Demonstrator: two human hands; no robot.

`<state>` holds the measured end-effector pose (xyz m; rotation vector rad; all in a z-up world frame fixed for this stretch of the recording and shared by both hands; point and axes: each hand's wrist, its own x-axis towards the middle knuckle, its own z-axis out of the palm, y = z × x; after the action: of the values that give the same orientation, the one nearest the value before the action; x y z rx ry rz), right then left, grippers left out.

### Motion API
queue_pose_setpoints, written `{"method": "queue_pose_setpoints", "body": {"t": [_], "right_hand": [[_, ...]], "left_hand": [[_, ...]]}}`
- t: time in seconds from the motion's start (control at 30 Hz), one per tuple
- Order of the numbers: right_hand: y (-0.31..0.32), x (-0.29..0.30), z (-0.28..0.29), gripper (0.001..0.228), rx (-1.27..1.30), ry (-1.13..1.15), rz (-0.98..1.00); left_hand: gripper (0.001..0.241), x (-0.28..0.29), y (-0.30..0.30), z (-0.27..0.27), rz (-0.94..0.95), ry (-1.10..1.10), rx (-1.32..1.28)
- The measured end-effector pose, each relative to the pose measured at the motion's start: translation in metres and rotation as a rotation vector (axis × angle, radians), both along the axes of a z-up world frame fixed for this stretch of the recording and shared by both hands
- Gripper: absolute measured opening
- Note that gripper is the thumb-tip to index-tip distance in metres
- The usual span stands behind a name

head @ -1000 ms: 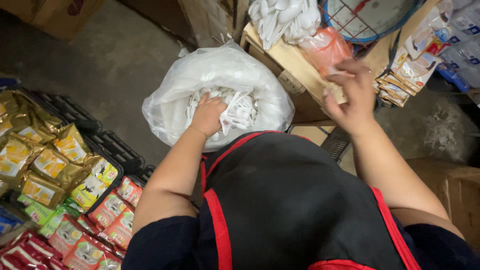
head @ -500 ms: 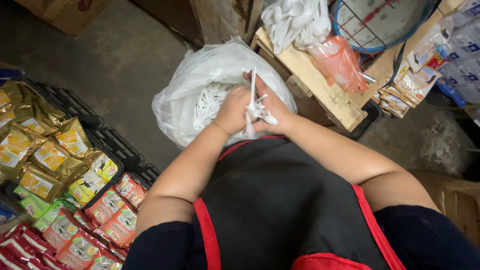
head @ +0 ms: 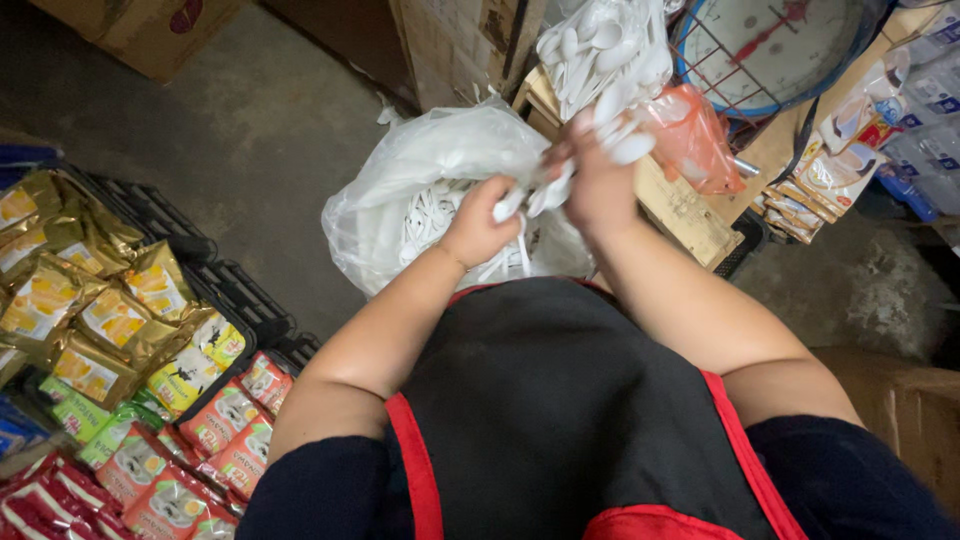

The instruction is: The person takes plastic spoons from a large bag and places them into small clear plastic bags by hand.

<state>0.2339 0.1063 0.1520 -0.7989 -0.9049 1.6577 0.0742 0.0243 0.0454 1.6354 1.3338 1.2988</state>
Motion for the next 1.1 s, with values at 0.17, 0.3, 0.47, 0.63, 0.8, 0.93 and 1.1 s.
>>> {"method": "queue_pose_setpoints", "body": {"t": [0.17, 0.3, 0.47, 0.63, 0.8, 0.93, 1.1], "right_hand": [[0.018, 0.014, 0.031, 0.013, 0.043, -0.253, 0.115], [-0.006, 0.012, 0.025, 0.027, 0.063, -0.752, 0.372], [-0.041, -0.003, 0.012, 0.044, -0.047, -0.710, 0.470], [-0.039, -0.004, -0.004, 0.048, -0.156, -0.363, 0.304], [-0.058, 0.005, -0.028, 0.056, 0.400, -0.857, 0.389], [-0.064, 0.007, -0.032, 0.068, 0.663, -1.002, 0.369], [-0.061, 0.002, -0.021, 0.071, 0.496, -0.639, 0.420]], "left_hand": [[0.021, -0.013, 0.001, -0.014, -0.030, -0.650, -0.303], [0.022, -0.022, 0.003, 0.024, -0.167, -1.096, -0.477], [0.017, 0.005, 0.007, 0.048, 0.099, -1.115, -0.510], [0.027, 0.020, -0.007, 0.057, 0.177, -1.334, -0.580], [0.037, 0.032, -0.025, 0.055, -0.170, -1.287, -0.570], [0.040, 0.027, -0.021, 0.054, -0.131, -1.278, -0.612], [0.025, 0.021, -0.011, 0.030, -0.058, -1.535, -0.615]]}}
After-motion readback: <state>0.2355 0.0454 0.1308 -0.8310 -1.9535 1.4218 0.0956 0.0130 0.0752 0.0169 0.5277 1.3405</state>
